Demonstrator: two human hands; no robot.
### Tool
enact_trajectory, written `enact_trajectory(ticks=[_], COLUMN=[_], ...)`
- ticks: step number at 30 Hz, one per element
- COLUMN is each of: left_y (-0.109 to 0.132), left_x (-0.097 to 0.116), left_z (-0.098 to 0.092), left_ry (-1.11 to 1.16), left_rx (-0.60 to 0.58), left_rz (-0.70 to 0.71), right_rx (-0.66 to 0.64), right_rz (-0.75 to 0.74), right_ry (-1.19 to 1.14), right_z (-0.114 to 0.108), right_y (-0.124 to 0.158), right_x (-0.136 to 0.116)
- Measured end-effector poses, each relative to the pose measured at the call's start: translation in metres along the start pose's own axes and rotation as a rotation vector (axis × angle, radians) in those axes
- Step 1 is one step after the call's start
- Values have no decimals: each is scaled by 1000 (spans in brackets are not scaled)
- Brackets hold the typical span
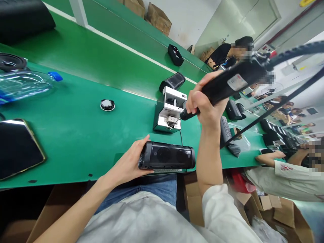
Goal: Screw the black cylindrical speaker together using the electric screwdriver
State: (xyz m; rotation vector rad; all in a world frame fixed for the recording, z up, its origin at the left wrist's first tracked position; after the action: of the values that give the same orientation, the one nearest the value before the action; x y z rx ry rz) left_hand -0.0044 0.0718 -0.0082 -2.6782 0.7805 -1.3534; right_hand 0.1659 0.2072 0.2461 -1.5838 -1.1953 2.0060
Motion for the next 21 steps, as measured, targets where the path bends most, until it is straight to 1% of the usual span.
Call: enact_trajectory(ticks=[1, 4, 5, 6, 7, 9, 11, 13, 15, 16, 17, 18, 19, 21], left_y=[0, 0, 0, 0, 1, 1, 1, 1, 1, 1, 1, 1, 1, 1], left_x=[0, 2, 3, 4, 5, 5, 4, 3, 1, 0, 0, 0, 0, 1], left_z=[0, -1, -2, -2, -2, -2, -1, -1, 0, 0, 0, 0, 0, -1], left_ry=[-4, -32, -42, -48, -52, -54, -57, -53, -41, -35, -34, -36, -39, -45], left_rx=[5, 15, 16, 18, 18, 19, 23, 23, 11, 5, -1, -4, -4, -5], left_rz=[5, 13, 14, 15, 17, 18, 18, 20, 17, 13, 8, 2, -1, -6], right_rx=[57, 387, 465, 509, 526, 520, 463, 295, 74, -9, -43, -17, 61, 298], right_rz=[-19, -126, -146, -152, -155, -176, -181, -105, 27, 87, 120, 119, 91, -11], right_ry=[58, 310, 365, 397, 407, 389, 332, 210, 67, 22, 6, 26, 76, 212], right_z=[-4, -28, -33, -36, -37, -36, -32, -24, -11, -6, -3, -4, -6, -13], right_y=[-1, 7, 11, 15, 18, 21, 17, 5, -5, -7, -8, -9, -8, -1], right_x=[3, 4, 4, 3, 3, -2, -6, -2, 6, 10, 13, 13, 12, 3])
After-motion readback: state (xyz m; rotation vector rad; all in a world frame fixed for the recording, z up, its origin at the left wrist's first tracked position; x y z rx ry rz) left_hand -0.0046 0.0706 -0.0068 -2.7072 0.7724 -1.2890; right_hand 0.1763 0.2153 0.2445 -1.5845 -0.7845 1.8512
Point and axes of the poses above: each hand's wrist, its own y-axis away from the middle knuckle, its own z-axis out of the palm, x = y × z, the point moved 7 cm from there along -y, towards the middle knuckle, and after that the axes turned 12 degrees about -y, right-handed, at the moved point
